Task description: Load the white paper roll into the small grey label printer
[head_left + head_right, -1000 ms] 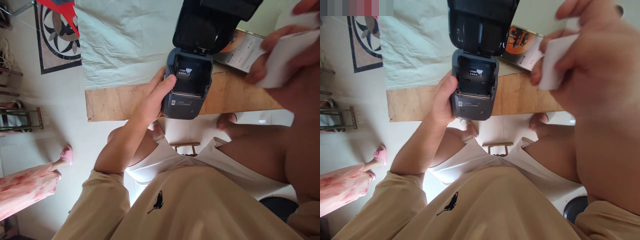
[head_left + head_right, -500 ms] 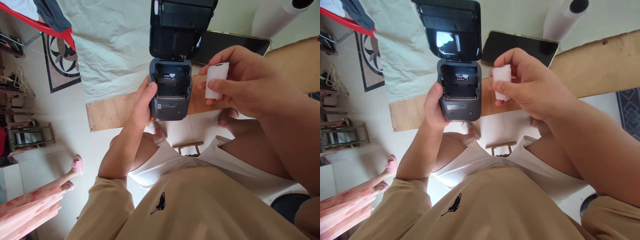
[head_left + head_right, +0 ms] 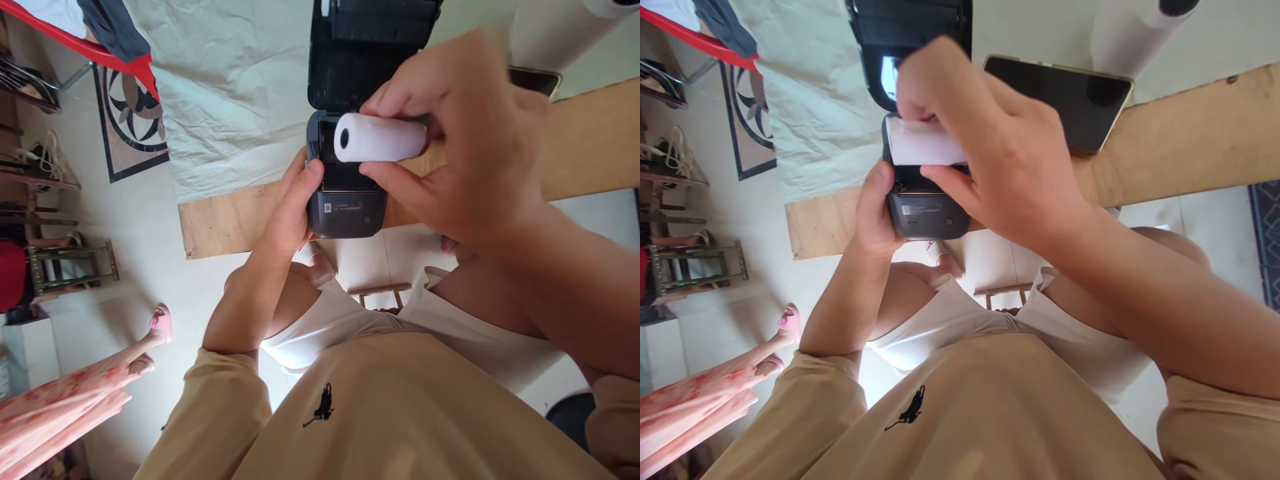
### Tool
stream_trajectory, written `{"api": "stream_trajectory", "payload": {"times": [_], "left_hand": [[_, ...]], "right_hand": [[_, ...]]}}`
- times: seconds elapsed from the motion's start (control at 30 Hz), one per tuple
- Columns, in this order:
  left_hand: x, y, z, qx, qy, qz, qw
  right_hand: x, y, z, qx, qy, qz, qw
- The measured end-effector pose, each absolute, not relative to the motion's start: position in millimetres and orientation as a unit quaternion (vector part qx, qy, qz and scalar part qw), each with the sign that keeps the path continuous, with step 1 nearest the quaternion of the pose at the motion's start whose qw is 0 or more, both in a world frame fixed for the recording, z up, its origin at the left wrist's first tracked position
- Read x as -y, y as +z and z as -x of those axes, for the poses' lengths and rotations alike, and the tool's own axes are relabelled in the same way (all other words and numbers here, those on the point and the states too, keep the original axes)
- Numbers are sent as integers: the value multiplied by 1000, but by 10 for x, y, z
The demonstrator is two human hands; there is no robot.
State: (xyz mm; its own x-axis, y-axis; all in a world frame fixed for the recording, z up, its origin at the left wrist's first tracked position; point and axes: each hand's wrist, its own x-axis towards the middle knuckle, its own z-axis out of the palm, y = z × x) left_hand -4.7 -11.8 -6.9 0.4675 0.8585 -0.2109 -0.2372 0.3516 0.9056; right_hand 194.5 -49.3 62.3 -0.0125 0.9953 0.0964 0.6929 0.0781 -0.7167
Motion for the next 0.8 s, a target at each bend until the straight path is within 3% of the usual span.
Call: {"api": "stream_trajectory", "payload": {"times": [0.1, 0.17, 0.5, 0.8], "left_hand": [[134, -59, 52, -382, 371, -436, 726], [138, -69, 66, -370, 372, -442, 727], [162, 14, 69, -348, 371, -430, 746], [25, -266, 176, -305, 383, -521, 699]], "right_hand": [[401, 579, -1840, 684, 212, 665, 212], [355, 521, -1817, 696, 189, 663, 198], [488, 537, -1798, 744, 100, 616, 238], [627, 299, -1961, 838, 45, 435, 327]]}}
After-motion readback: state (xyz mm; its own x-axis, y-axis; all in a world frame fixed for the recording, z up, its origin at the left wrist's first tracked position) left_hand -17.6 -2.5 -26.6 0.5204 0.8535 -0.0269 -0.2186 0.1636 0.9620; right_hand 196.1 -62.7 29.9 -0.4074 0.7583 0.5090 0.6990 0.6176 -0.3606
